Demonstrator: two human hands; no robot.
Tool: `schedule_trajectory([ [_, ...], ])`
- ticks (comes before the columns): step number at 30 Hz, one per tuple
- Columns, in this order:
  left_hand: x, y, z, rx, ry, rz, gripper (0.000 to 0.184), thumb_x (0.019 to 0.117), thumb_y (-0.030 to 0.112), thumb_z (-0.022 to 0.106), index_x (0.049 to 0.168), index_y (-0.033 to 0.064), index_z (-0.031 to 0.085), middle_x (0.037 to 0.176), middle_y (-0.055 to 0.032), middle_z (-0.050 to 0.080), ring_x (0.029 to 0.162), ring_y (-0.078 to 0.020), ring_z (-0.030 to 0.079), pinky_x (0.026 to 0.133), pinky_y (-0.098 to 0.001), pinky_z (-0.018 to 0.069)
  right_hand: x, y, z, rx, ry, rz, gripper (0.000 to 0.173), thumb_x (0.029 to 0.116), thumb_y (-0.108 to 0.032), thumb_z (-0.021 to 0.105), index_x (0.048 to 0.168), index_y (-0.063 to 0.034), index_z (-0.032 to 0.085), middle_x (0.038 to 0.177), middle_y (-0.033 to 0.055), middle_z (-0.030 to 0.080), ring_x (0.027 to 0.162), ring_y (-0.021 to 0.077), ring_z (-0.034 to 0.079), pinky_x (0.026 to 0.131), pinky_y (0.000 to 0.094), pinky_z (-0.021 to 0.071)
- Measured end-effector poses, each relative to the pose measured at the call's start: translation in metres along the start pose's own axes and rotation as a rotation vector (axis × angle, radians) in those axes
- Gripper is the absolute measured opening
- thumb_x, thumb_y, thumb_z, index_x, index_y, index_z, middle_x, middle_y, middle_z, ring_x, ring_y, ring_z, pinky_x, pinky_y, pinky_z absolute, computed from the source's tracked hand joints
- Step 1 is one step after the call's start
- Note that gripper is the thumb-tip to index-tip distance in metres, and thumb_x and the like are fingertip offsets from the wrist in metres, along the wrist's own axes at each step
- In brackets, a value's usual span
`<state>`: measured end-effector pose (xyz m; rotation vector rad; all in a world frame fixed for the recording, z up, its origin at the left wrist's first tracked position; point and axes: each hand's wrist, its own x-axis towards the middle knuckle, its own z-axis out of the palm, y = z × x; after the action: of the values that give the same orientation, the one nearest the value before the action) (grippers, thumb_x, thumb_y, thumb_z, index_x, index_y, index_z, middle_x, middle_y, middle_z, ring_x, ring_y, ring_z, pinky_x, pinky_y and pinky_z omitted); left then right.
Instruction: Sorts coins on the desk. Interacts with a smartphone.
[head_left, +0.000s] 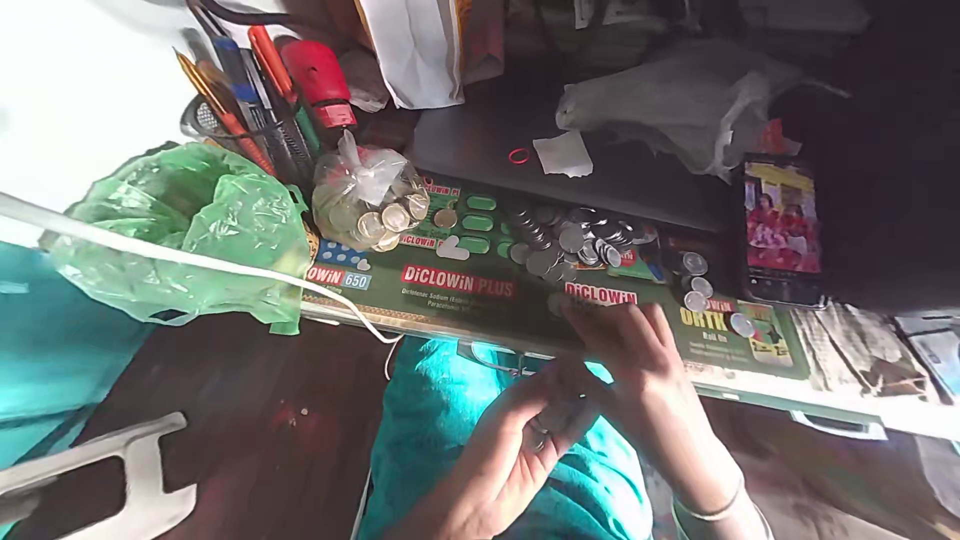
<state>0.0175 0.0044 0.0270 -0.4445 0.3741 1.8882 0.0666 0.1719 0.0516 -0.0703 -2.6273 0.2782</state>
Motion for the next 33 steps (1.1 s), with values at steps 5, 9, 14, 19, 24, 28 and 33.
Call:
schedule_trajectory([
  [5, -0.002, 0.001, -0.012, -0.060, -0.002, 0.049, 0.030, 0.1070, 0.008, 0.041, 0.118, -0.0045, 0.066, 0.112, -0.0197, 0.071, 0.105, -0.0274, 0.073, 0.097, -0.0375, 0.0589, -0.011, -0.009, 0.006, 0.028, 0.085, -0.084, 0.016, 0.0977, -0.023, 0.069, 0.106, -0.0137, 0.079, 0.092, 0.0051, 0.069, 0.087, 0.0203, 0.060, 0.079, 0.0322, 0.0471],
  [9, -0.004, 0.002, -0.023, -0.068, -0.130, 0.059, 0.029, 0.1021, 0.002, 0.047, 0.122, -0.0062, 0.065, 0.115, -0.0200, 0.070, 0.108, -0.0269, 0.071, 0.101, -0.0387, 0.0560, -0.015, -0.011, 0.005, 0.113, 0.119, -0.126, 0.016, 0.0988, -0.012, 0.064, 0.109, -0.0126, 0.077, 0.094, 0.0045, 0.068, 0.090, 0.0182, 0.059, 0.082, 0.0302, 0.0469],
  [14, -0.009, 0.002, -0.021, 0.028, -0.175, 0.023, 0.035, 0.1034, -0.002, 0.039, 0.132, -0.0044, 0.060, 0.126, -0.0200, 0.068, 0.119, -0.0266, 0.068, 0.105, -0.0333, 0.0530, -0.006, -0.001, -0.004, 0.109, 0.248, 0.131, 0.014, 0.0948, -0.021, 0.069, 0.095, -0.0120, 0.080, 0.088, 0.0041, 0.071, 0.088, 0.0147, 0.062, 0.082, 0.0270, 0.0475],
  [19, -0.009, -0.002, -0.020, 0.091, -0.178, 0.020, 0.031, 0.1043, 0.000, 0.044, 0.129, -0.0003, 0.063, 0.122, -0.0155, 0.071, 0.114, -0.0236, 0.070, 0.102, -0.0318, 0.0549, -0.005, 0.003, -0.011, 0.003, 0.259, 0.221, 0.019, 0.0938, -0.024, 0.070, 0.103, -0.0108, 0.081, 0.089, 0.0073, 0.071, 0.089, 0.0183, 0.062, 0.085, 0.0306, 0.0478],
  [24, -0.010, -0.003, -0.018, 0.130, -0.072, 0.078, 0.024, 0.1004, 0.002, 0.056, 0.120, 0.0042, 0.069, 0.108, -0.0117, 0.075, 0.094, -0.0175, 0.075, 0.087, -0.0285, 0.0616, -0.038, -0.017, -0.013, 0.245, 0.050, -0.041, 0.017, 0.0979, -0.031, 0.068, 0.107, -0.0193, 0.075, 0.099, 0.0024, 0.066, 0.096, 0.0145, 0.058, 0.087, 0.0269, 0.0456],
  [28, -0.009, -0.003, -0.020, 0.104, -0.077, 0.085, 0.024, 0.1055, 0.009, 0.050, 0.123, 0.0051, 0.067, 0.114, -0.0142, 0.074, 0.098, -0.0190, 0.075, 0.086, -0.0287, 0.0616, -0.054, -0.019, -0.007, 0.156, -0.030, -0.137, 0.021, 0.0997, -0.035, 0.066, 0.113, -0.0212, 0.074, 0.105, 0.0027, 0.067, 0.096, 0.0163, 0.058, 0.086, 0.0286, 0.0450],
  [33, -0.008, -0.006, -0.019, 0.053, -0.083, 0.045, 0.028, 0.1066, 0.010, 0.047, 0.125, 0.0008, 0.066, 0.117, -0.0162, 0.072, 0.103, -0.0213, 0.073, 0.093, -0.0311, 0.0590, -0.059, -0.015, -0.003, 0.118, -0.004, -0.081, 0.015, 0.0999, -0.027, 0.065, 0.106, -0.0201, 0.076, 0.099, 0.0023, 0.066, 0.093, 0.0164, 0.057, 0.084, 0.0297, 0.0443],
])
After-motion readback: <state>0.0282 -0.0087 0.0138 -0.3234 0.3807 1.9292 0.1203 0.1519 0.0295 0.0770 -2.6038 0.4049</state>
